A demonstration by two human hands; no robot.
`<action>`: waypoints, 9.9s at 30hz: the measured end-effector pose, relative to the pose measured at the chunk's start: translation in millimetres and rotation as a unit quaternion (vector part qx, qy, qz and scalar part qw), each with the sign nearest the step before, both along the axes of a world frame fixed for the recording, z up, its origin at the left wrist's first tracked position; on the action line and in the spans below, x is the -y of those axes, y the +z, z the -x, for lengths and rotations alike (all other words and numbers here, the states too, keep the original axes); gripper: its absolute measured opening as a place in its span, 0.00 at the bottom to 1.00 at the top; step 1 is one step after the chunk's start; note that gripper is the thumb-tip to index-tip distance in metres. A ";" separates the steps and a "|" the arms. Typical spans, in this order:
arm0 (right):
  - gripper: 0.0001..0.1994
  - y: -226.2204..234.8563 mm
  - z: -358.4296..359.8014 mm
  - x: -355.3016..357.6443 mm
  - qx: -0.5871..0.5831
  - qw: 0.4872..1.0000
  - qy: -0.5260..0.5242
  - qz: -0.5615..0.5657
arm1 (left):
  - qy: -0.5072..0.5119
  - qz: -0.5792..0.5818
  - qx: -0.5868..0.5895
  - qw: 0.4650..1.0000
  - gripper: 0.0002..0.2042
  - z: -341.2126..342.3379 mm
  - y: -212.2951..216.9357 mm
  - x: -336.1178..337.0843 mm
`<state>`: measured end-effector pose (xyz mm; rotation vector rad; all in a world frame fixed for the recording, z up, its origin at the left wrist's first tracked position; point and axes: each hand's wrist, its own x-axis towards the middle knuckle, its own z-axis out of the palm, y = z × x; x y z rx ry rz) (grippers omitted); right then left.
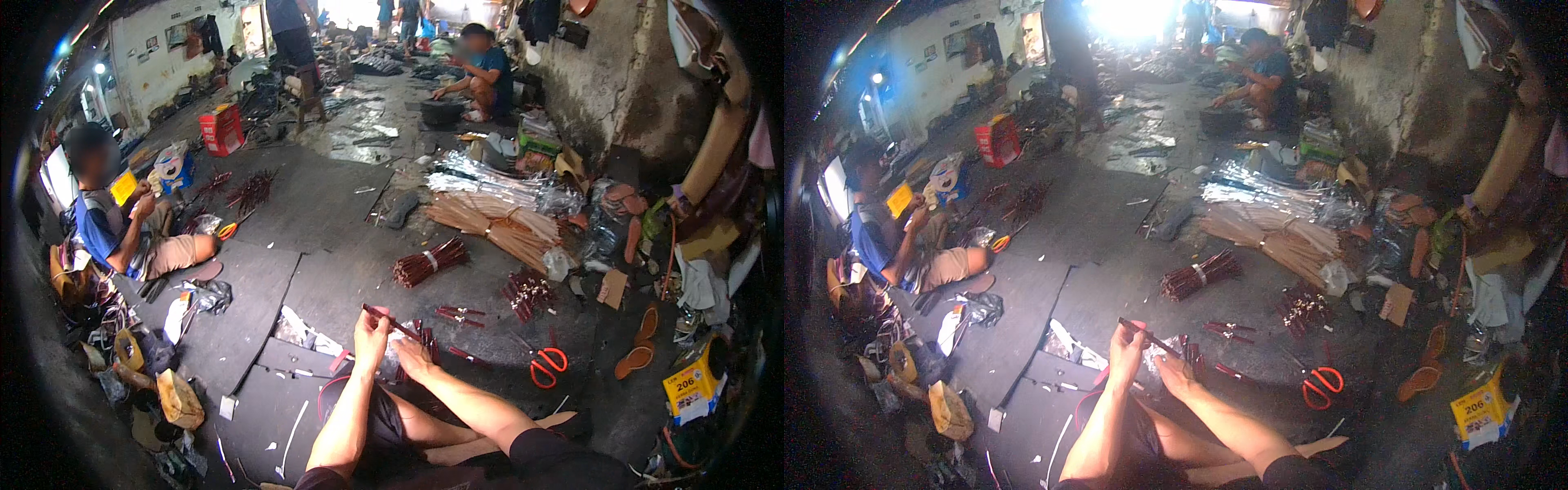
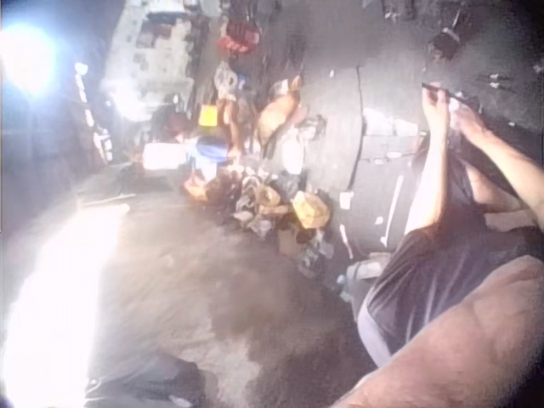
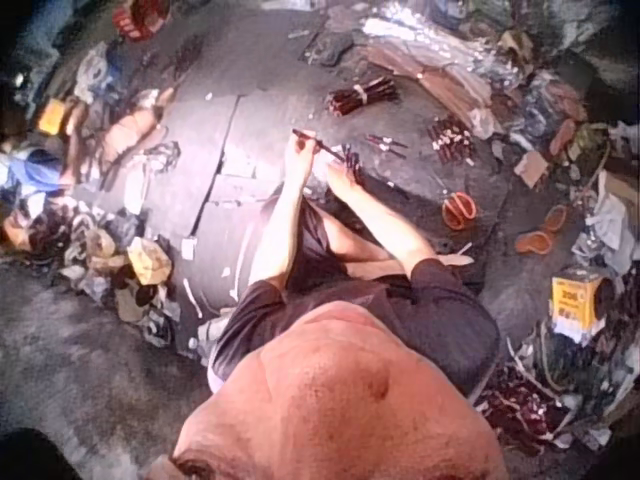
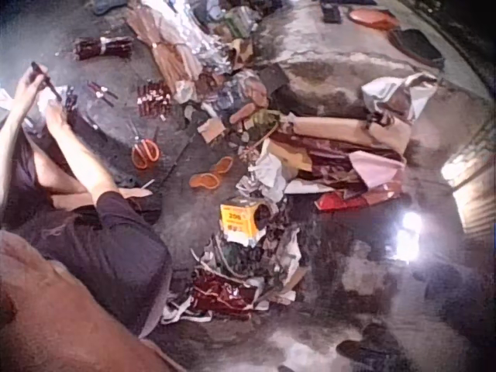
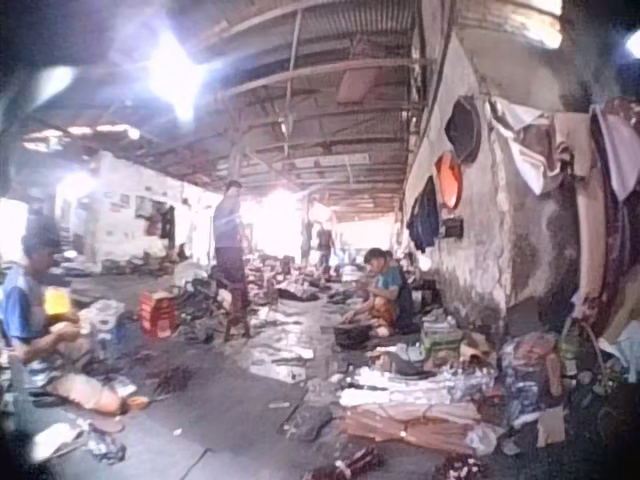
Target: The person sits on the floor and repeatedly cuts short red sticks with scissors, then inserts a small metal piece into each cut stick. The person places the assembled sticks on the floor in front of them.
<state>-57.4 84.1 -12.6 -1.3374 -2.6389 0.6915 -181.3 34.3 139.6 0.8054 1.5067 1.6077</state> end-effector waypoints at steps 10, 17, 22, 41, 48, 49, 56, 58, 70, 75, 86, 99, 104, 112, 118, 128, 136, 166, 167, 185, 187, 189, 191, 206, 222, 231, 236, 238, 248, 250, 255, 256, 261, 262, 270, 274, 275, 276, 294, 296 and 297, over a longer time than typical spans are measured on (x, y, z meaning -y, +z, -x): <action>0.23 17.2 2.6 -3.3 -0.076 0.990 -0.066 0.095 | -0.001 -0.027 0.016 1.000 0.07 -4.3 -0.8 4.4; 0.24 -2.2 17.7 -16.7 -0.133 0.963 -0.163 0.166 | -0.027 -0.010 -0.015 0.999 0.08 2.2 -12.9 2.1; 0.21 -39.8 12.2 -21.8 -0.160 0.972 -0.142 0.100 | -0.015 -0.007 -0.018 1.000 0.08 -0.1 -18.6 -0.7; 0.08 95.0 -61.2 -24.7 -0.384 0.905 -0.183 0.014 | -0.088 0.045 -0.047 0.994 0.09 -19.0 9.1 9.5; 0.07 211.5 -137.5 37.9 -0.306 0.936 -0.139 -0.106 | -0.181 0.036 0.187 0.965 0.10 -111.3 11.1 16.4; 0.06 212.1 -144.1 43.4 -0.315 0.931 -0.134 -0.125 | -0.194 0.061 0.222 0.954 0.09 -119.9 10.7 20.5; 0.09 194.2 -171.6 66.0 -0.339 0.926 -0.161 -0.039 | -0.233 0.056 0.395 0.887 0.05 -144.2 -4.4 35.1; 0.11 203.6 -168.5 62.9 -0.339 0.927 -0.155 -0.042 | -0.275 0.060 0.414 0.866 0.06 -128.8 -12.0 36.3; 0.19 240.7 -190.5 57.8 -0.399 0.916 0.047 0.000 | -0.388 0.080 0.471 0.788 0.10 -117.4 16.5 51.6; 0.18 243.7 -193.3 60.6 -0.405 0.912 0.050 0.041 | -0.377 0.077 0.454 0.804 0.09 -119.2 24.8 60.3; 0.12 264.8 -204.3 60.5 -0.406 0.914 0.019 0.005 | -0.410 0.042 0.454 0.790 0.09 -125.6 55.5 50.3; 0.13 264.0 -209.2 57.0 -0.463 0.885 -0.047 0.023 | -0.331 0.034 0.343 0.878 0.08 -139.0 66.8 43.9; 0.08 258.8 -195.2 64.7 -0.387 0.914 -0.077 -0.096 | -0.282 0.030 0.182 0.942 0.09 -144.9 66.6 40.6; 0.06 237.1 -186.3 60.3 -0.433 0.883 -0.152 -0.096 | -0.239 0.038 0.123 0.962 0.14 -151.6 74.0 43.1; 0.05 254.0 -201.8 58.7 -0.446 0.882 -0.153 0.005 | -0.156 0.037 0.119 0.980 0.18 -146.2 66.3 42.3; 0.04 254.6 -193.2 68.4 -0.442 0.895 -0.048 0.024 | -0.105 -0.038 0.321 0.941 0.18 -154.4 73.3 41.5; 0.05 251.7 -194.9 68.1 -0.453 0.886 -0.074 0.059 | -0.121 -0.033 0.255 0.959 0.13 -150.8 63.9 48.0; 0.09 241.5 -183.3 74.8 -0.471 0.872 -0.127 0.028 | -0.166 -0.056 -0.050 0.983 0.15 -159.1 73.1 61.6; 0.09 238.4 -181.7 76.9 -0.503 0.845 -0.154 0.096 | -0.161 -0.050 -0.058 0.984 0.15 -160.3 76.9 62.9; 0.13 218.4 -171.7 74.0 -0.525 0.832 -0.154 0.092 | -0.114 -0.039 -0.284 0.951 0.14 -163.8 96.5 61.4; 0.13 217.8 -170.3 74.0 -0.536 0.819 -0.162 0.122 | -0.105 -0.043 -0.283 0.952 0.14 -164.1 95.5 62.2; 0.13 224.6 -172.1 74.1 -0.428 0.891 -0.112 -0.103 | -0.101 -0.039 -0.271 0.956 0.14 -164.6 94.7 62.8; 0.12 225.7 -171.3 74.6 -0.370 0.902 -0.081 -0.208 | -0.101 -0.029 -0.248 0.963 0.14 -165.0 94.6 63.2; 0.10 234.7 -166.6 80.8 -0.525 0.829 -0.189 -0.045 | -0.092 -0.058 0.013 0.994 0.14 -170.9 87.1 60.1; 0.08 241.8 -167.8 86.7 -0.572 0.785 -0.221 0.086 | -0.088 -0.116 0.093 0.985 0.14 -181.0 80.9 62.5; 0.09 232.4 -162.7 84.3 -0.563 0.805 -0.188 0.016 | -0.111 -0.117 0.133 0.978 0.13 -175.0 85.6 61.5; 0.11 242.8 -167.2 83.7 -0.601 0.743 -0.231 0.183 | -0.097 -0.126 0.114 0.981 0.13 -179.1 85.5 62.8; 0.11 247.3 -170.8 81.1 -0.627 0.693 -0.238 0.267 | -0.100 -0.134 0.111 0.980 0.13 -180.4 83.5 62.0; 0.12 253.0 -170.8 93.2 -0.673 0.618 -0.261 0.311 | -0.056 -0.156 0.066 0.984 0.13 -196.9 83.8 66.5; 0.12 252.8 -170.1 93.5 -0.666 0.635 -0.270 0.284 | -0.067 -0.125 0.058 0.988 0.13 -197.2 83.7 69.5; 0.10 244.9 -158.8 99.7 -0.681 0.659 -0.257 0.190 | -0.034 -0.101 0.081 0.991 0.16 -204.0 80.5 69.5; 0.10 241.7 -158.0 99.7 -0.678 0.666 -0.255 0.177 | -0.031 -0.099 0.084 0.991 0.16 -204.7 79.8 69.5; 0.09 241.2 -162.2 93.8 -0.656 0.695 -0.239 0.170 | -0.040 -0.117 0.105 0.987 0.16 -198.8 83.5 66.9; 0.09 240.1 -163.2 92.5 -0.660 0.694 -0.234 0.167 | -0.045 -0.115 0.107 0.987 0.16 -198.1 83.3 66.9; 0.10 236.8 -166.9 89.1 -0.654 0.689 -0.233 0.210 | -0.066 -0.119 0.081 0.987 0.16 -192.4 90.2 65.7; 0.09 237.6 -166.3 87.3 -0.662 0.682 -0.226 0.214 | -0.087 -0.109 0.079 0.987 0.16 -186.4 89.6 64.4; 0.09 238.0 -167.0 86.8 -0.655 0.684 -0.229 0.225 | -0.094 -0.110 0.083 0.986 0.16 -184.4 88.9 64.4; 0.09 238.4 -168.6 86.3 -0.649 0.684 -0.234 0.236 | -0.102 -0.109 0.081 0.986 0.16 -183.1 89.8 64.2; 0.15 252.8 -198.7 67.8 -0.430 0.898 -0.086 0.030 | -0.296 -0.005 0.027 0.955 0.12 -137.7 105.3 56.0; 0.14 254.3 -198.2 68.8 -0.432 0.897 -0.084 0.029 | -0.306 -0.007 0.040 0.951 0.12 -134.3 108.7 56.7; 0.14 255.4 -198.4 68.9 -0.426 0.901 -0.078 0.021 | -0.310 -0.008 0.047 0.949 0.12 -132.4 109.0 57.2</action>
